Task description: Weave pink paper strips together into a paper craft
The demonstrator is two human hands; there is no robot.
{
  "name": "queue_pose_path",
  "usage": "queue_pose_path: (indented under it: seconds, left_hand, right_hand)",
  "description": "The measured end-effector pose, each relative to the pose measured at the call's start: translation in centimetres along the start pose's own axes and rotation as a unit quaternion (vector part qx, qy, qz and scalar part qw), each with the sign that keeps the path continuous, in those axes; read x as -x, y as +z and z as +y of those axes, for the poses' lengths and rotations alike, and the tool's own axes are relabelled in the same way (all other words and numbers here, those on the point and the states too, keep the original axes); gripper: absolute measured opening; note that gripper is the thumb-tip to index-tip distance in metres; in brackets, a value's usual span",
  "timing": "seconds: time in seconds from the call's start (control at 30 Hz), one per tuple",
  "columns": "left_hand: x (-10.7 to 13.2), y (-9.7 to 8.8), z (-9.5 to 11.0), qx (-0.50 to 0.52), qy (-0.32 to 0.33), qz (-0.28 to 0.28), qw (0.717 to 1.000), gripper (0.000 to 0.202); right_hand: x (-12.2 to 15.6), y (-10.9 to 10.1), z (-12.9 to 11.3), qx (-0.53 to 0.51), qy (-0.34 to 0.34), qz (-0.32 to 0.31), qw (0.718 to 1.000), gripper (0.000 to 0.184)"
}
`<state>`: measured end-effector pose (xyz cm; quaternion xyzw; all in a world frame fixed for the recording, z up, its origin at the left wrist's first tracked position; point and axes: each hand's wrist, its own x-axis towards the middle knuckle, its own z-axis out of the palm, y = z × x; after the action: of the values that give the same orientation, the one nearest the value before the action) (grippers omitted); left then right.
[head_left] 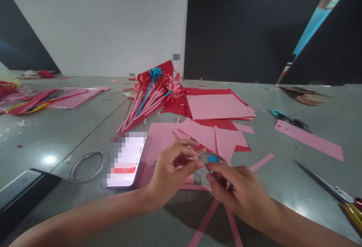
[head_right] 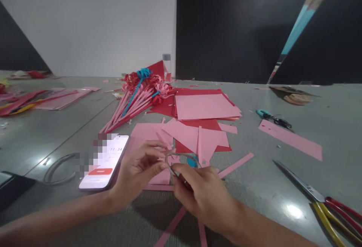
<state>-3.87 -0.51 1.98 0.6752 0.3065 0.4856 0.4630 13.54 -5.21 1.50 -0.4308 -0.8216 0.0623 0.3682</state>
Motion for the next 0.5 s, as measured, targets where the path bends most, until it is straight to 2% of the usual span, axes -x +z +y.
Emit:
queue_pose_path:
  seconds: [0.13, 0.23, 0.4, 0.5]
  left_hand:
    - [0.1, 0.1, -0.1, -0.093, 0.033, -0.005, 0.995, 0.015]
    - [0.3, 0.1, 0.0, -0.12, 0.045, -0.033, 0.991, 0.019]
    - [0.5, 0.3, 0.5, -0.055, -0.008, -0.085, 0.995, 0.024]
    - [0.4, 0.6, 1.2, 0.047, -0.086, -0.084, 0.992, 0.029]
  right_hand:
    - [-0.2, -0.4, 0.3, 0.061, 0.004, 0.047, 0.997, 0.015]
    - [-0.2, -0.5, 0.5, 0.102, -0.013, 0.049, 0.993, 0.017]
    - [-0.1, -0.7, 0.1, 0.167, -0.076, 0.043, 0.982, 0.025]
    - [-0.5, -1.4, -0.5, 0.189, -0.112, 0.042, 0.975, 0.026]
